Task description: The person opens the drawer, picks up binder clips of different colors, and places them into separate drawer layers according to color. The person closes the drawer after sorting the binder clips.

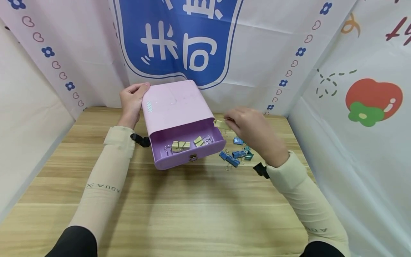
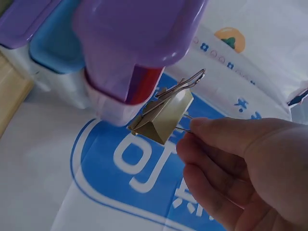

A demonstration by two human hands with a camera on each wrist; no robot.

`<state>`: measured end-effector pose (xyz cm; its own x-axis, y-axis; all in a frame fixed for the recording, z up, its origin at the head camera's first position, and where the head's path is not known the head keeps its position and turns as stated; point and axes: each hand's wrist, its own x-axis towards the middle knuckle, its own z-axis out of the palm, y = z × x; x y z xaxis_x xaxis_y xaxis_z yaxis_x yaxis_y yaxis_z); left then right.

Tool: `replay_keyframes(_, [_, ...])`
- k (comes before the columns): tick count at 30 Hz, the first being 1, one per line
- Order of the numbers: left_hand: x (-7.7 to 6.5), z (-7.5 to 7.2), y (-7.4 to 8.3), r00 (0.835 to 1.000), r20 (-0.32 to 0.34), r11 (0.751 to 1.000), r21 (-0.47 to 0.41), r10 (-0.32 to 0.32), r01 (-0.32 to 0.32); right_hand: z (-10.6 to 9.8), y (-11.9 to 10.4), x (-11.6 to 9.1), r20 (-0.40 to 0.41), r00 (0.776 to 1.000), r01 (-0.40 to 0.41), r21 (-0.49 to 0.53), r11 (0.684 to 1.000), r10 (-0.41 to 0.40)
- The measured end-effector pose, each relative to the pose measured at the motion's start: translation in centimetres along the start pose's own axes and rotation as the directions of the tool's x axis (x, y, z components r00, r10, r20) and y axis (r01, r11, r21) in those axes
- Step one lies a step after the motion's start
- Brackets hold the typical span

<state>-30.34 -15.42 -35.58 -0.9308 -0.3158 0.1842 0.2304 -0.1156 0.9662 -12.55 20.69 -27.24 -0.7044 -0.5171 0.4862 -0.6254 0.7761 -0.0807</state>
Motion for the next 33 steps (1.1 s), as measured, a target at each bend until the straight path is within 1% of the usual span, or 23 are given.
replay_keyframes(7, [0.0,-0.3,0.0,1.000,0.000,1.000,-0.006,0.004,-0.004,0.7,-2.1,1.9,0.053,0.998,0.045,0.038,0.998,-0.047])
replay_keyframes(13, [-0.1,-0.4,0.0,1.000,0.008,1.000,0.007,0.004,-0.004,1.6,-3.1,2.9,0.109,0.992,0.064,0.060,0.996,-0.071])
replay_keyframes(23, [0.0,-0.3,0.1,0.999,0.032,1.000,0.029,-0.004,0.003,3.6,-4.1,4.3,0.155,0.978,0.130,0.082,0.988,-0.141])
replay_keyframes(28, [0.0,-0.2,0.0,1.000,0.028,0.999,0.033,0.005,-0.006,4.6,-4.4,5.2,0.190,0.970,0.142,0.079,0.987,-0.154])
replay_keyframes(33, [0.0,-0.4,0.1,0.999,0.026,0.999,0.033,0.019,-0.020,5.3,-4.6,5.9,0.180,0.966,0.171,0.087,0.981,-0.185])
